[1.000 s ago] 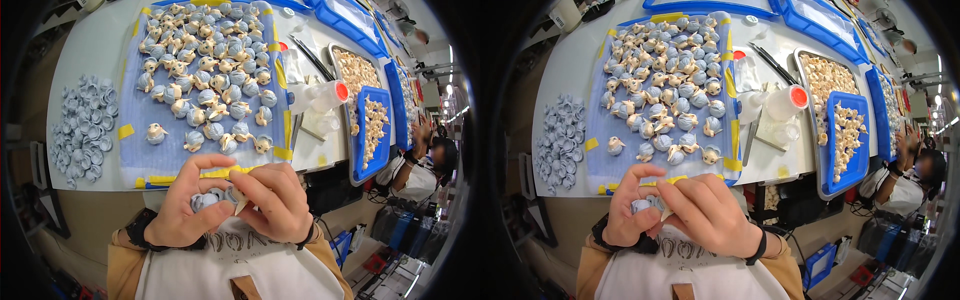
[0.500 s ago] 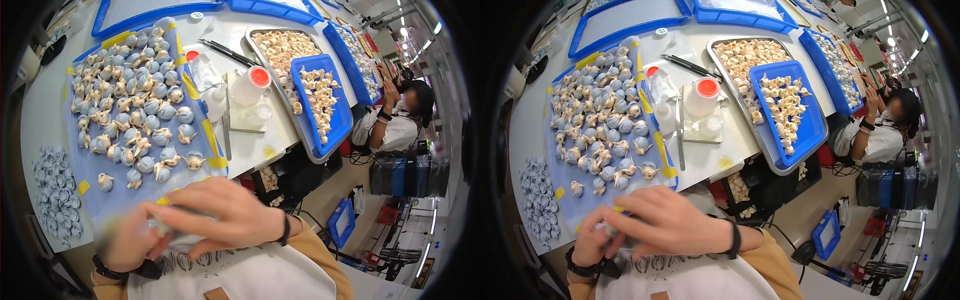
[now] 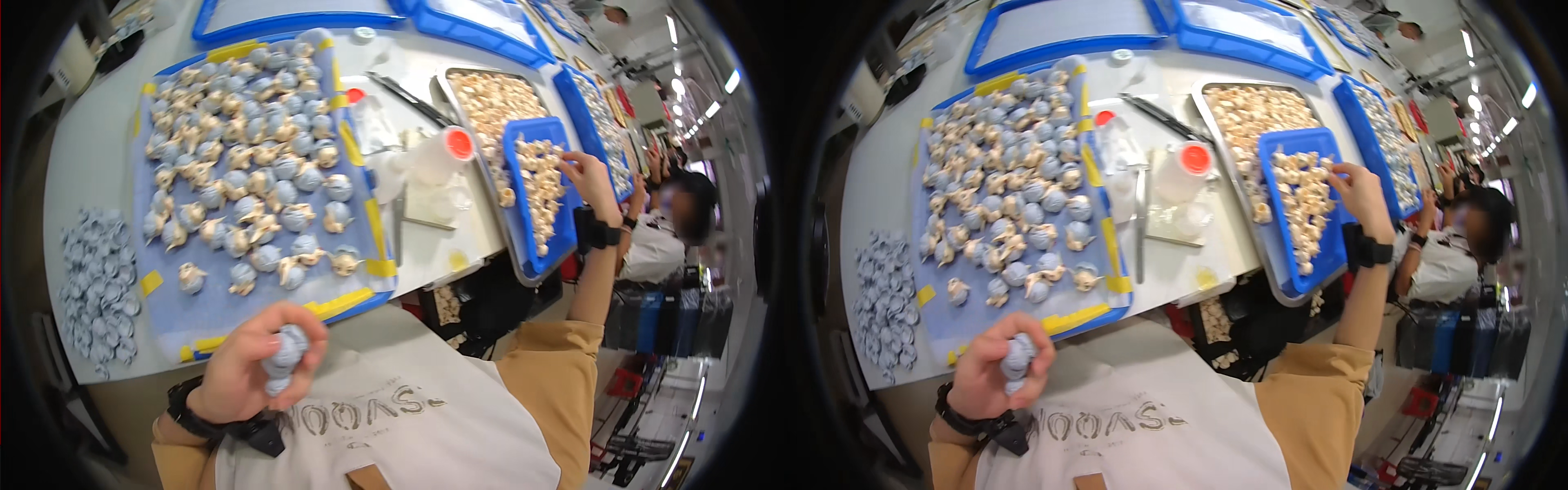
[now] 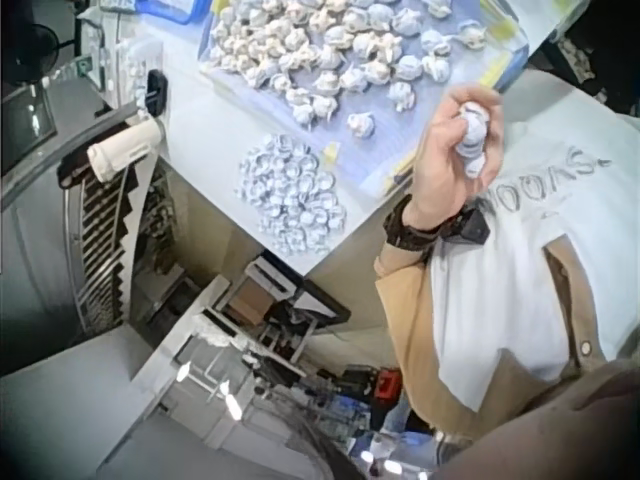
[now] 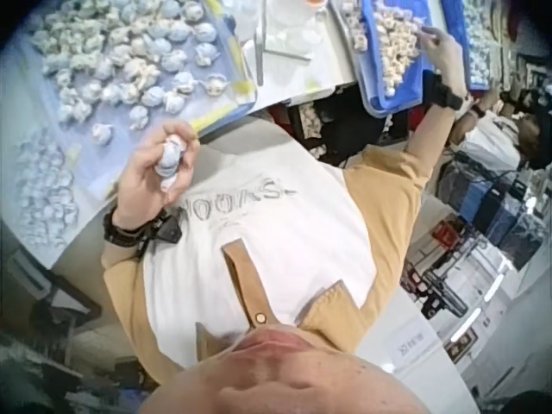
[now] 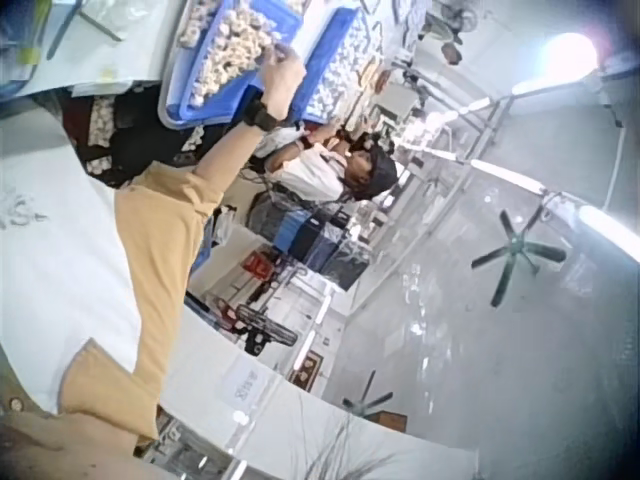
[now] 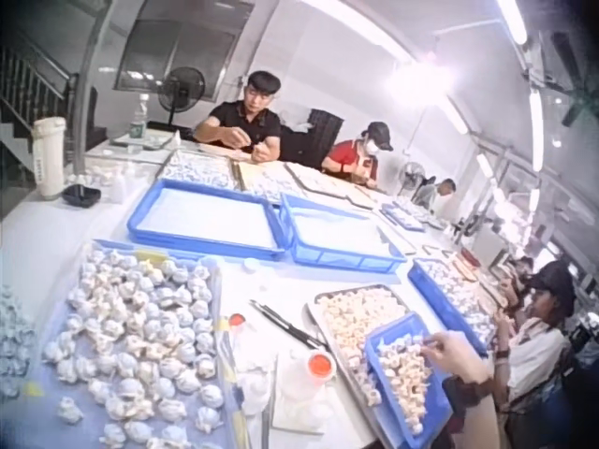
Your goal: The person assembles small figurines by applying glue to the base of a head piece and attaching it to a body piece. They handle the components one at a time, using a small bottle to apply adhesive and tweezers to adjust the parts before placing the finished units on a tray.
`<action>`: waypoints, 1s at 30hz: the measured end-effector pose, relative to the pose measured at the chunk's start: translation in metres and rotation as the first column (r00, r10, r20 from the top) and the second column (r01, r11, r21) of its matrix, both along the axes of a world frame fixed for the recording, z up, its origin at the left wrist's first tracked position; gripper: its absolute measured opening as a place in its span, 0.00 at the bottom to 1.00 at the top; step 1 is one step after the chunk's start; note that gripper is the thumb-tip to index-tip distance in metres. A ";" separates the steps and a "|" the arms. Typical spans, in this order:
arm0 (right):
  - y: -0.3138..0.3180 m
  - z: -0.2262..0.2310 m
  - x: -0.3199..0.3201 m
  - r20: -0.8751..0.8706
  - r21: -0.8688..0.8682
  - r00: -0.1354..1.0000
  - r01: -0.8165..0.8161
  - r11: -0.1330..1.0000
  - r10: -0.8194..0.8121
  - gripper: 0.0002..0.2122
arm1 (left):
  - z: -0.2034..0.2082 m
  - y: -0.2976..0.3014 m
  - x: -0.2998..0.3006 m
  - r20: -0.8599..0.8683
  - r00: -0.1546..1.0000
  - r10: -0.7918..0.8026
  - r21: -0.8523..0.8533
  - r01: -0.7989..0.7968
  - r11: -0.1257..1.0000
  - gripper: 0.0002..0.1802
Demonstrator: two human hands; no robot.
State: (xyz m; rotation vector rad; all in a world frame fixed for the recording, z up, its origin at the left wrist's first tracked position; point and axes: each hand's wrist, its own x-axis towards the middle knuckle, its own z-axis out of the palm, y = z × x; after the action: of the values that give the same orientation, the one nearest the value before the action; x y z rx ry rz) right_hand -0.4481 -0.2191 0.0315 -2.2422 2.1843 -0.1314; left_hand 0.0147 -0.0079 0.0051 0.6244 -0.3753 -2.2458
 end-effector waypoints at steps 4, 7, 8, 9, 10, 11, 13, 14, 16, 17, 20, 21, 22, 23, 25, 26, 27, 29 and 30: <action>0.000 -0.008 -0.014 0.211 0.066 0.977 -0.019 0.998 0.005 0.12 | 0.004 -0.003 -0.002 0.070 0.994 -0.087 -0.044 0.091 0.995 0.19; -0.001 -0.009 -0.020 0.263 0.096 0.965 -0.051 0.994 0.025 0.11 | 0.002 0.001 0.002 0.074 0.995 -0.071 -0.085 0.077 0.993 0.19; 0.000 -0.012 -0.023 0.291 0.084 0.956 -0.046 0.995 0.019 0.11 | 0.000 0.002 0.003 0.075 0.995 -0.066 -0.133 0.076 0.988 0.20; 0.002 -0.013 -0.024 0.317 0.068 0.948 -0.040 0.997 0.016 0.10 | 0.004 0.001 0.004 0.124 0.991 -0.058 -0.120 0.073 0.990 0.19; 0.005 -0.013 -0.025 0.344 0.053 0.939 -0.032 0.998 0.012 0.10 | 0.004 0.002 0.003 0.151 0.988 -0.039 -0.133 0.060 0.989 0.20; 0.009 -0.008 -0.026 0.276 0.034 0.961 0.010 0.999 -0.019 0.09 | 0.002 0.004 0.003 0.177 0.984 -0.023 -0.146 0.049 0.988 0.21; 0.020 0.000 -0.022 0.358 -0.110 0.933 -0.006 0.994 0.045 0.09 | -0.001 0.006 0.002 0.205 0.979 0.015 -0.176 0.022 0.984 0.21; 0.028 0.006 -0.021 0.395 -0.180 0.915 -0.008 0.984 0.080 0.08 | -0.002 0.007 0.002 0.206 0.978 0.033 -0.194 0.008 0.981 0.20; 0.062 0.030 0.019 0.501 -0.284 0.853 0.004 0.959 0.145 0.08 | -0.002 0.006 0.003 0.250 0.968 0.023 -0.226 0.035 0.974 0.18; 0.085 0.037 0.052 0.564 -0.301 0.812 0.033 0.953 0.150 0.08 | 0.001 0.003 0.002 0.301 0.954 -0.005 -0.238 0.080 0.968 0.16; 0.143 0.031 0.170 0.616 -0.450 0.602 -0.259 0.855 0.507 0.08 | 0.002 0.003 -0.002 0.339 0.940 -0.047 -0.251 0.139 0.958 0.11; 0.155 0.019 0.204 0.624 -0.512 0.414 -0.424 0.747 0.663 0.08 | -0.001 0.004 -0.002 0.332 0.942 -0.047 -0.257 0.138 0.956 0.09; 0.152 0.017 0.214 0.611 -0.459 0.159 -0.727 0.511 0.775 0.08 | -0.003 0.003 -0.002 0.317 0.947 -0.044 -0.253 0.129 0.959 0.09; 0.161 0.010 0.235 0.719 -0.470 0.013 -0.727 0.501 0.695 0.12 | -0.002 0.003 -0.003 0.306 0.951 -0.037 -0.243 0.116 0.963 0.09; 0.168 -0.005 0.264 0.667 -0.557 -0.031 -0.684 0.471 0.744 0.15 | -0.001 0.005 -0.003 0.278 0.960 -0.024 -0.196 0.081 0.977 0.11; 0.170 -0.010 0.272 0.650 -0.570 0.010 -0.655 0.496 0.760 0.15 | -0.002 0.005 -0.003 0.263 0.965 -0.019 -0.160 0.063 0.985 0.11; 0.172 -0.013 0.277 0.631 -0.580 0.055 -0.629 0.518 0.773 0.15 | -0.003 0.005 -0.002 0.241 0.970 -0.013 -0.126 0.044 0.991 0.12; 0.174 -0.012 0.285 0.620 -0.558 0.176 -0.586 0.588 0.764 0.15 | -0.003 0.006 0.000 0.258 0.966 0.009 -0.149 0.030 0.988 0.14; 0.174 -0.013 0.284 0.631 -0.551 0.174 -0.586 0.594 0.756 0.17 | -0.004 0.006 0.000 0.265 0.964 0.020 -0.158 0.023 0.987 0.15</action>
State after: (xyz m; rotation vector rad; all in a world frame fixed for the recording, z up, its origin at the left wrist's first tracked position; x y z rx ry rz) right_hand -0.1641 -0.0454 0.0184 -2.2303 0.5595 -1.1460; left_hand 0.0149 -0.0015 0.0011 0.8421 -0.6825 -2.1105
